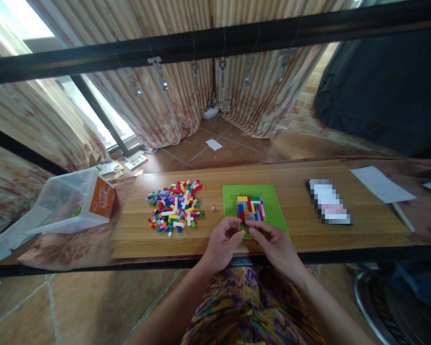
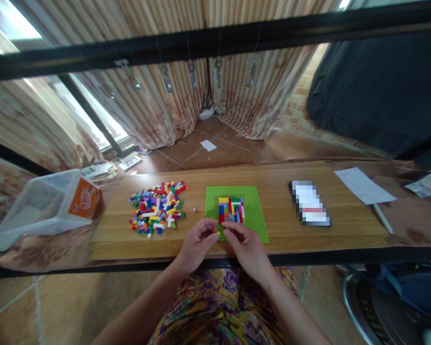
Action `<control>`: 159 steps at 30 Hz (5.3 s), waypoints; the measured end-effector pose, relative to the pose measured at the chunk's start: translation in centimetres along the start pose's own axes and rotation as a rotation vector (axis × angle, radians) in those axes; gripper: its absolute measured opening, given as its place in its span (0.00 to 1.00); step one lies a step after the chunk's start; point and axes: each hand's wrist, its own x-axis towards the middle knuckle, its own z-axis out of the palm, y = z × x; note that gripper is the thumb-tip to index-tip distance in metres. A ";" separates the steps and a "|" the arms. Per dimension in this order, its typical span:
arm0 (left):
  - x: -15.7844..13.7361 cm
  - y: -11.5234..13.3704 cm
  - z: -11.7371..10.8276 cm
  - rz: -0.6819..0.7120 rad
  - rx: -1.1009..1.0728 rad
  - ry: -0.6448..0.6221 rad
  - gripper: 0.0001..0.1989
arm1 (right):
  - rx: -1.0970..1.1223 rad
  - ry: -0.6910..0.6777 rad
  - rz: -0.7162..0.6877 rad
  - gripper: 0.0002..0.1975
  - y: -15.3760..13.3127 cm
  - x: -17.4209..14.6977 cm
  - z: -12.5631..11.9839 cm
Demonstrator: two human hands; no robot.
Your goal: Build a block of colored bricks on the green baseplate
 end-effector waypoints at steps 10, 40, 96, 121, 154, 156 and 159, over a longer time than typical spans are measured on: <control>0.3 1.7 1.9 -0.140 -0.231 -0.031 0.17 | 0.089 0.052 -0.055 0.11 -0.6 -1.3 -0.2; 0.9 -1.8 -3.3 0.144 0.395 0.168 0.05 | -0.515 0.296 -0.170 0.16 2.3 6.5 -4.1; 0.9 -1.3 -3.0 0.155 0.385 0.192 0.04 | -0.226 0.220 0.048 0.21 3.6 8.8 -4.9; 0.7 0.2 2.3 0.052 0.138 0.013 0.09 | -0.080 0.092 -0.071 0.12 1.2 -1.7 -0.3; 1.4 -2.3 0.5 0.306 0.789 0.083 0.16 | -0.146 0.332 -0.072 0.13 3.6 6.2 -3.6; 1.4 -2.3 0.5 0.296 0.790 0.084 0.16 | -0.123 0.307 -0.043 0.14 3.7 6.4 -3.9; 1.4 -2.3 0.5 0.288 0.793 0.081 0.16 | -0.105 0.288 -0.013 0.15 3.7 6.5 -4.2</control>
